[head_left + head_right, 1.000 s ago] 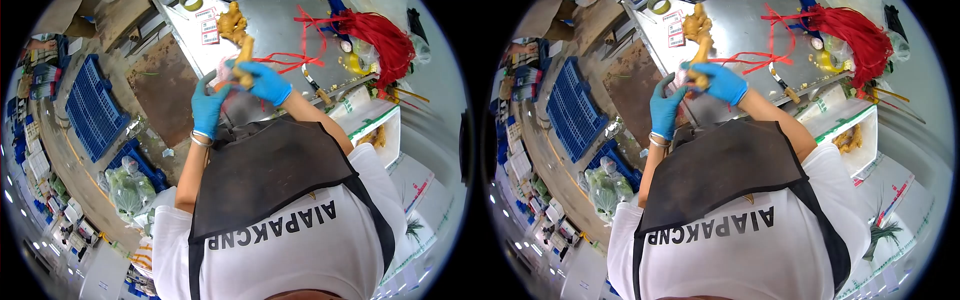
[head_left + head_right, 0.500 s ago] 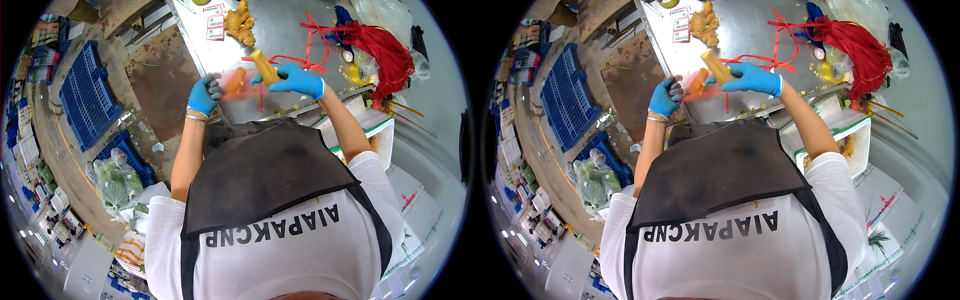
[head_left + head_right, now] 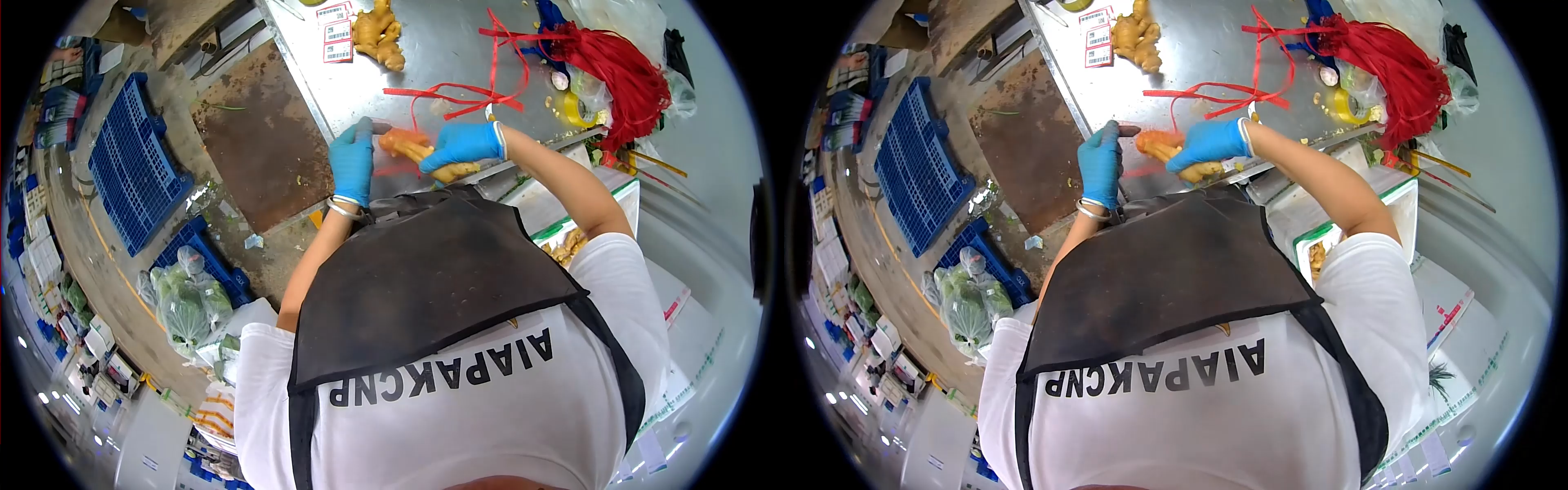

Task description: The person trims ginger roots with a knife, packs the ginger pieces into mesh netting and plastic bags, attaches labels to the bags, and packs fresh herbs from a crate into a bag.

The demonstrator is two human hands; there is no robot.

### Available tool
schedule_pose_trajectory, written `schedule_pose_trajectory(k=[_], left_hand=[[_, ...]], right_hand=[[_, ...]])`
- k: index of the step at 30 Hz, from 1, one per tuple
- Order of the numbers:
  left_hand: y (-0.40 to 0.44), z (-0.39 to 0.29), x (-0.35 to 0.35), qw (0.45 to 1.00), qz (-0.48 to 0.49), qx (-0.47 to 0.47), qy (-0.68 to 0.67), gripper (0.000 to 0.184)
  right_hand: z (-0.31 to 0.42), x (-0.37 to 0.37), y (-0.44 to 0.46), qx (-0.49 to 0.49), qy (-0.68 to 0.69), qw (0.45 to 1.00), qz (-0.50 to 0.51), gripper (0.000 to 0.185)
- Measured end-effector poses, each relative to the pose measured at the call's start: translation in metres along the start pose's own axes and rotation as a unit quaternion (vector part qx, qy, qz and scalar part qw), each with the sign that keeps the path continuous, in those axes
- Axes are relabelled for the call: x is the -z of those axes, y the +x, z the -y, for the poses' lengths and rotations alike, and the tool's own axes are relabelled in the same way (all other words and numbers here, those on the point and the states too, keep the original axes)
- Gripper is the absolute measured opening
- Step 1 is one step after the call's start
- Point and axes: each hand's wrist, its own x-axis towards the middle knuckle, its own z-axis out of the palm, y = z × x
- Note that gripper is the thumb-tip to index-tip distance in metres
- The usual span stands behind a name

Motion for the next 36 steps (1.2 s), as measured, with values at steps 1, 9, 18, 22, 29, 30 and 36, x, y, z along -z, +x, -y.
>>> schedule_pose_trajectory(k=[1,9,18,22,29,30,36], left_hand=[[-0.001,-0.004,0.003,0.999,-0.017,0.032,-0.015,0.04],[-0.012,-0.018,0.001,0.993,0.06,-0.06,0.078,0.04],[-0.029,-0.009,0.002,0.993,0.095,0.06,-0.03,0.037],[-0.013,-0.014,0.016,0.998,0.032,0.015,-0.044,0.033],[-0.015,-0.054,0.047,0.996,-0.018,-0.087,0.014,0.018],[-0.011,-0.052,0.046,0.998,0.011,-0.052,0.02,0.018],[-0.016,-0.091,0.063,0.991,0.039,-0.125,-0.018,0.026]], right_hand=[[-0.004,0.0,0.003,0.003,-0.011,1.0,0.027,0.048],[0.007,-0.013,0.001,-0.014,0.128,0.989,0.075,0.045],[-0.024,-0.016,0.03,-0.088,0.435,0.892,-0.086,0.038],[0.007,-0.02,-0.01,0.094,0.324,0.925,-0.175,0.028],[0.053,-0.028,-0.086,0.266,0.233,0.869,-0.346,0.03],[0.04,-0.023,-0.063,0.235,0.199,0.876,-0.372,0.031],[0.067,-0.015,-0.095,0.272,0.174,0.826,-0.462,0.032]])
